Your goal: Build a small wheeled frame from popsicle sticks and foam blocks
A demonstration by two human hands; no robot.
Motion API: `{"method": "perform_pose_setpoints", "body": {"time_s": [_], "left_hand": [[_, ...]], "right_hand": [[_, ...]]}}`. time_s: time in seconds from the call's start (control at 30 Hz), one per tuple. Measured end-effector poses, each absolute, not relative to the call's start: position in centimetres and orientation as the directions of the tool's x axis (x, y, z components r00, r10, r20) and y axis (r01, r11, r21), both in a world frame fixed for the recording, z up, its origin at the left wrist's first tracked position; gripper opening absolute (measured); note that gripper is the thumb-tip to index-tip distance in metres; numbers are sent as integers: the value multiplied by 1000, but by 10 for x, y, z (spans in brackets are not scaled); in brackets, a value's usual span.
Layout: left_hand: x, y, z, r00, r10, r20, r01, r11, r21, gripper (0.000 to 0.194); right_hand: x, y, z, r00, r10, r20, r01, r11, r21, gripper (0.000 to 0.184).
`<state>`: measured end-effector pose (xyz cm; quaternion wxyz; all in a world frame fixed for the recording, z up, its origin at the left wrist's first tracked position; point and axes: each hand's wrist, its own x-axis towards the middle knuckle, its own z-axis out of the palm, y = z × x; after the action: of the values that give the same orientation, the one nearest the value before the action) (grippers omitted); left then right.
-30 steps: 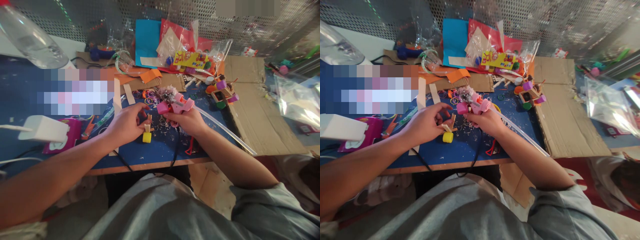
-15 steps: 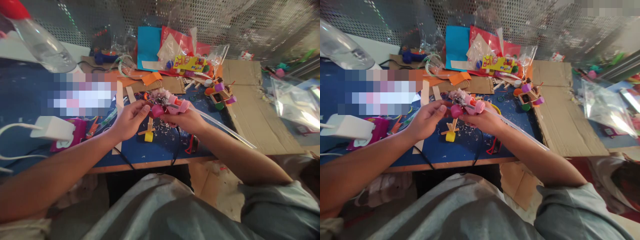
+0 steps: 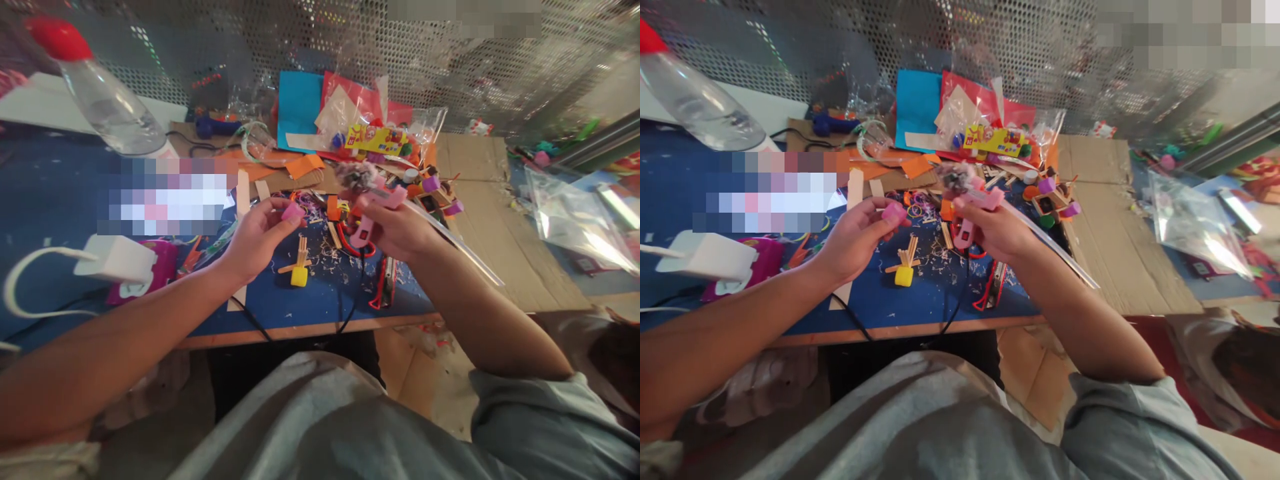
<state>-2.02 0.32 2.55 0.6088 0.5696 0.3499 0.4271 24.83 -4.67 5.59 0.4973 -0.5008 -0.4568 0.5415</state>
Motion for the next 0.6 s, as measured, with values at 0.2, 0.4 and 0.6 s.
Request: {"method": "perform_pose_setpoints", "body": {"time_s": [0.2,0.4,0.6], "left_hand": [[-23,9,16,358,918,172,-66,-159,985,57],[-21,8,13,309,924,223,-46,-220,974,63],[-19,9,13,279,934,225,-85,-209,974,74]], "right_hand": [[316,-76,43,268,921,-283,-262,-213,-941,28],[342,-102,20,357,909,-216,-148,-173,-974,31],[344,-105,14,311,930,-194,-208,-132,-969,30]]}}
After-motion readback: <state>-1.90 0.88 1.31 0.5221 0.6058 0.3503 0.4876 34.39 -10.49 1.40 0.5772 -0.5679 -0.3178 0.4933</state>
